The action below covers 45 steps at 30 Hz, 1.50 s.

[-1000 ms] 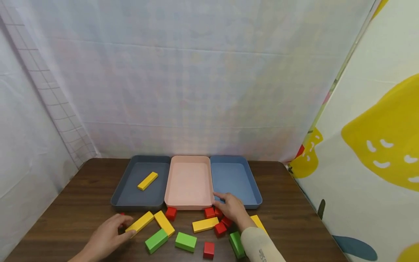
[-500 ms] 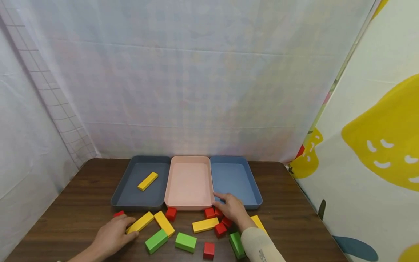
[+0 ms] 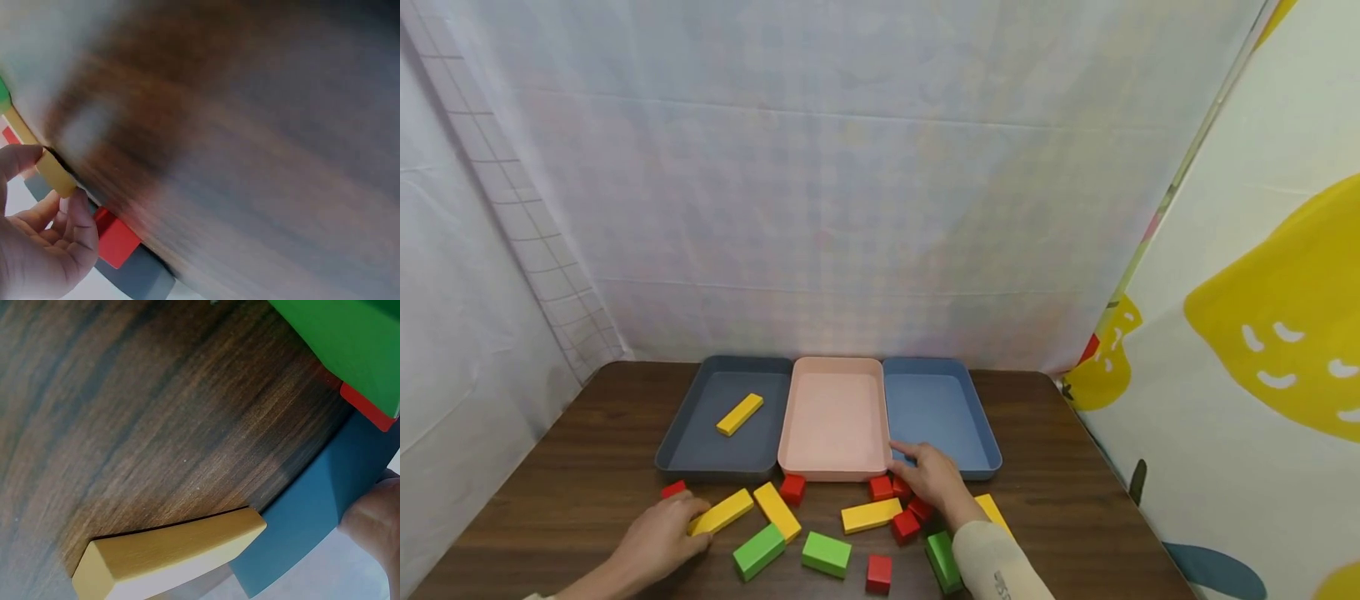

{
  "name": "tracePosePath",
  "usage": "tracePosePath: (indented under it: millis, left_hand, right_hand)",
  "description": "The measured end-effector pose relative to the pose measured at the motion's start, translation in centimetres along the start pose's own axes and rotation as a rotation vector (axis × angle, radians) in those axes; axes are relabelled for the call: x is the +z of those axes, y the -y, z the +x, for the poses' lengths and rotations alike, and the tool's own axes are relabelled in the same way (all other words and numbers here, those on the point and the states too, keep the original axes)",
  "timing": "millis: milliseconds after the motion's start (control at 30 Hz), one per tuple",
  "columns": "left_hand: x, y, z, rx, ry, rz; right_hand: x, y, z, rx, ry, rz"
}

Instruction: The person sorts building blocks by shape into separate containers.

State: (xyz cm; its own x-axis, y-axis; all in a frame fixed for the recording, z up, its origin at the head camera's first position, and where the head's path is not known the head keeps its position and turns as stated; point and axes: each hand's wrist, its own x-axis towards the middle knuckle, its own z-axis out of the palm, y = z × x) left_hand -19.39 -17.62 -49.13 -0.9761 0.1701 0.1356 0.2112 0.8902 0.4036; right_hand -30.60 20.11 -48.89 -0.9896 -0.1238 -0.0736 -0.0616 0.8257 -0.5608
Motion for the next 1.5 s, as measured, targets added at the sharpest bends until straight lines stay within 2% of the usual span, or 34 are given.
tracePosePath:
  millis: [167,433,700,867,1067,1300,1500]
  left_hand:
    - [-0.8,-0.3,-0.1,-0.013,-0.016,-0.024]
    - [-2.4,-0.8,0.2,-0.027,-0.065,-0.095]
    - [-4.4,-0.7,1.2,0.002,-0.199,-0.118]
    - [-5.2,0.1,2.9,0.018,-0.274,-0.124]
    - [-5.4,1.6,5.5,-0.042,-0.323,-0.137]
    - [-5.6,2.8,8.2,-0.127,-0.325,-0.126]
    - [-5.8,3.1,10.4,-0.158,-0.299,-0.099]
  right_hand:
    - [0.0,0.1,0.1,0.031,0.009,0.003]
    - [0.0,0.1,0.0,0.014,0.007,-0.004]
    - [0.0,0.0,-0.1,-0.013,-0.006,-0.004]
    - [-0.1,0.0,-0.1,-0.03,-0.008,-0.007]
    - [-0.1,0.1,-0.2,-0.024,0.0,-0.009]
    - [-0.1,0.0,0.0,-0.009,0.004,-0.016]
    - [0.0,-0.1,0.2,0.024,0.01,-0.009]
